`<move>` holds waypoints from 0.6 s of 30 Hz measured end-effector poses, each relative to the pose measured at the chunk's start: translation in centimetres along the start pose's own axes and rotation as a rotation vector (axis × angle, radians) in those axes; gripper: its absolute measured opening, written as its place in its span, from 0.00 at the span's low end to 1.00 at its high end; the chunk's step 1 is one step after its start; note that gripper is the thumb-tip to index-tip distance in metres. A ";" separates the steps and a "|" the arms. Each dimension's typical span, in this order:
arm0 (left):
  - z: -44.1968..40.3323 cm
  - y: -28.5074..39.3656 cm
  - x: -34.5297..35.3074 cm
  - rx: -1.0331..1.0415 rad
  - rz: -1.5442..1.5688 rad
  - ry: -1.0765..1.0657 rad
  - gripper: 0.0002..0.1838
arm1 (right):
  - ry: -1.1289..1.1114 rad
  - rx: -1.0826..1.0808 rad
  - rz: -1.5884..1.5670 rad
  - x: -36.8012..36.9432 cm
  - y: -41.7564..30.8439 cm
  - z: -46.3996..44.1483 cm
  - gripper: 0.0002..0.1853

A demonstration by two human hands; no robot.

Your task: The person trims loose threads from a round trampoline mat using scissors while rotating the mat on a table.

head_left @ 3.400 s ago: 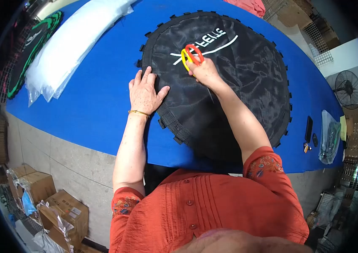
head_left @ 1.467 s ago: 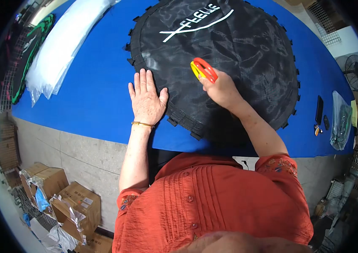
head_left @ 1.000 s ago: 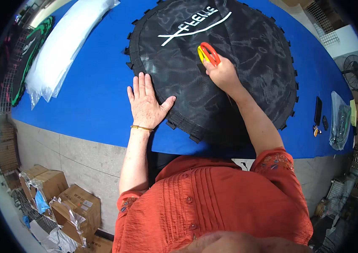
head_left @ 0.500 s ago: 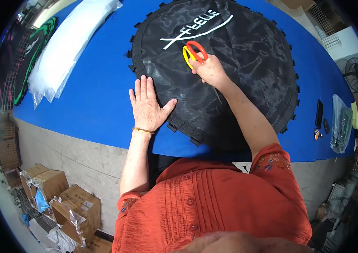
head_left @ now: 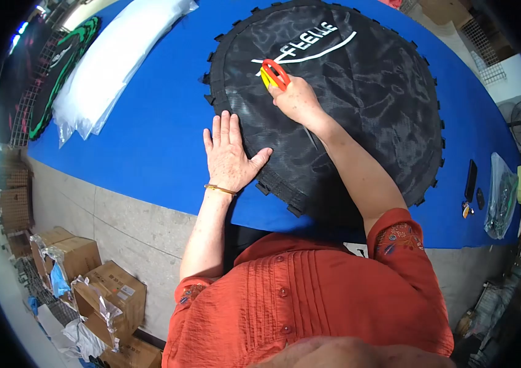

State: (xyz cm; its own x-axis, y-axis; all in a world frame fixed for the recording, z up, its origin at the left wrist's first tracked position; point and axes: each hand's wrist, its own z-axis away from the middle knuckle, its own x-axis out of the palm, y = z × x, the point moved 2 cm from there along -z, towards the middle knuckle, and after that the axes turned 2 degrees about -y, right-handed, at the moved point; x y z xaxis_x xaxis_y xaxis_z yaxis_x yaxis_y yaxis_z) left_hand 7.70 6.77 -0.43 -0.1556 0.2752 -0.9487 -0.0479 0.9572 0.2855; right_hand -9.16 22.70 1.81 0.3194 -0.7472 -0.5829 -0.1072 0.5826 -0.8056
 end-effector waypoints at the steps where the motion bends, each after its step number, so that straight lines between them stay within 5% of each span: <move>1: 0.0 0.0 -0.1 0.002 -0.001 -0.003 0.63 | 0.003 -0.013 0.017 0.1 -0.5 0.1 0.18; 5: 0.0 -0.1 -0.1 -0.001 0.000 -0.012 0.63 | 0.004 -0.044 0.057 1.4 -0.7 -1.1 0.16; 8: 0.0 0.1 -0.4 -0.004 0.006 -0.023 0.63 | -0.166 0.193 -0.226 1.5 -3.1 -1.1 0.17; 13: 0.1 0.0 -0.1 0.003 0.022 -0.006 0.63 | -0.087 -0.054 -0.011 3.6 -1.7 -2.1 0.19; 18: 0.0 0.1 -0.1 0.002 0.024 -0.006 0.63 | -0.155 0.051 -0.144 3.8 -2.3 -2.1 0.18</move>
State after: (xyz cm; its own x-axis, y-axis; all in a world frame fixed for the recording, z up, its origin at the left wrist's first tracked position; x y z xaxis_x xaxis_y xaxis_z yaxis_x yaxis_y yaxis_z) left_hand 7.72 6.79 -0.30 -0.1512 0.2988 -0.9423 -0.0418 0.9504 0.3081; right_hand -9.67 17.88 1.27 0.4695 -0.7678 -0.4359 -0.0039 0.4919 -0.8706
